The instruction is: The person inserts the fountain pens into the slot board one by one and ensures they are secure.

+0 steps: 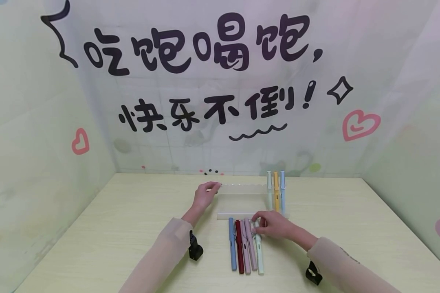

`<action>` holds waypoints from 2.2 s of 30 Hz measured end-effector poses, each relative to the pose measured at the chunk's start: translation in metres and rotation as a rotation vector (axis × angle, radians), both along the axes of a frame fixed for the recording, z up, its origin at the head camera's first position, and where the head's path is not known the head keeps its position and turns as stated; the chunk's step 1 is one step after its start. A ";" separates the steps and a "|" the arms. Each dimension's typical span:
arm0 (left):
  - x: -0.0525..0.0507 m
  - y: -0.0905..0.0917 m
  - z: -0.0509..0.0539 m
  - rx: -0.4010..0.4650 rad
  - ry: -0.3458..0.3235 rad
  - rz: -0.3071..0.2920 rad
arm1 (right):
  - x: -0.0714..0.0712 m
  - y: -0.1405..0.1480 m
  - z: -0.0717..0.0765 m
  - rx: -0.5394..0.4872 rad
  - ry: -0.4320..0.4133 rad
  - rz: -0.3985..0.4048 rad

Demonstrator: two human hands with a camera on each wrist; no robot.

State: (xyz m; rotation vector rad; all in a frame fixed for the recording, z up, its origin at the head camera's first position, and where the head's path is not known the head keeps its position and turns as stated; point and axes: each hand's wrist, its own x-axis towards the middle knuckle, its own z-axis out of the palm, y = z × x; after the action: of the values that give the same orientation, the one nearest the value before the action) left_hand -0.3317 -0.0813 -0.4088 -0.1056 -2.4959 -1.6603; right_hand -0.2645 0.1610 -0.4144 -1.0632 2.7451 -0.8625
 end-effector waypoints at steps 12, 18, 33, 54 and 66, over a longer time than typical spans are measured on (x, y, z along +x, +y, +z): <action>0.002 0.000 0.001 0.003 -0.007 -0.001 | 0.000 0.000 -0.003 0.054 0.027 -0.048; 0.001 0.000 0.001 0.011 -0.017 0.001 | 0.002 -0.004 -0.002 0.082 0.055 -0.091; 0.002 0.000 0.003 0.016 -0.011 0.000 | 0.003 -0.001 0.000 0.001 0.020 -0.077; 0.002 0.000 -0.001 0.010 -0.009 0.002 | -0.001 0.008 0.002 -0.242 -0.160 -0.084; 0.001 0.001 -0.002 0.017 0.002 0.006 | -0.008 0.012 0.012 -0.361 -0.221 -0.109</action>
State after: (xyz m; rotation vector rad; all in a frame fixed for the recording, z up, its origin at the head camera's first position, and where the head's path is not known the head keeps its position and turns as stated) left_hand -0.3306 -0.0802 -0.4110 -0.0975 -2.4778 -1.6778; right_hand -0.2724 0.1733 -0.4019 -0.8048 2.5395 -1.4381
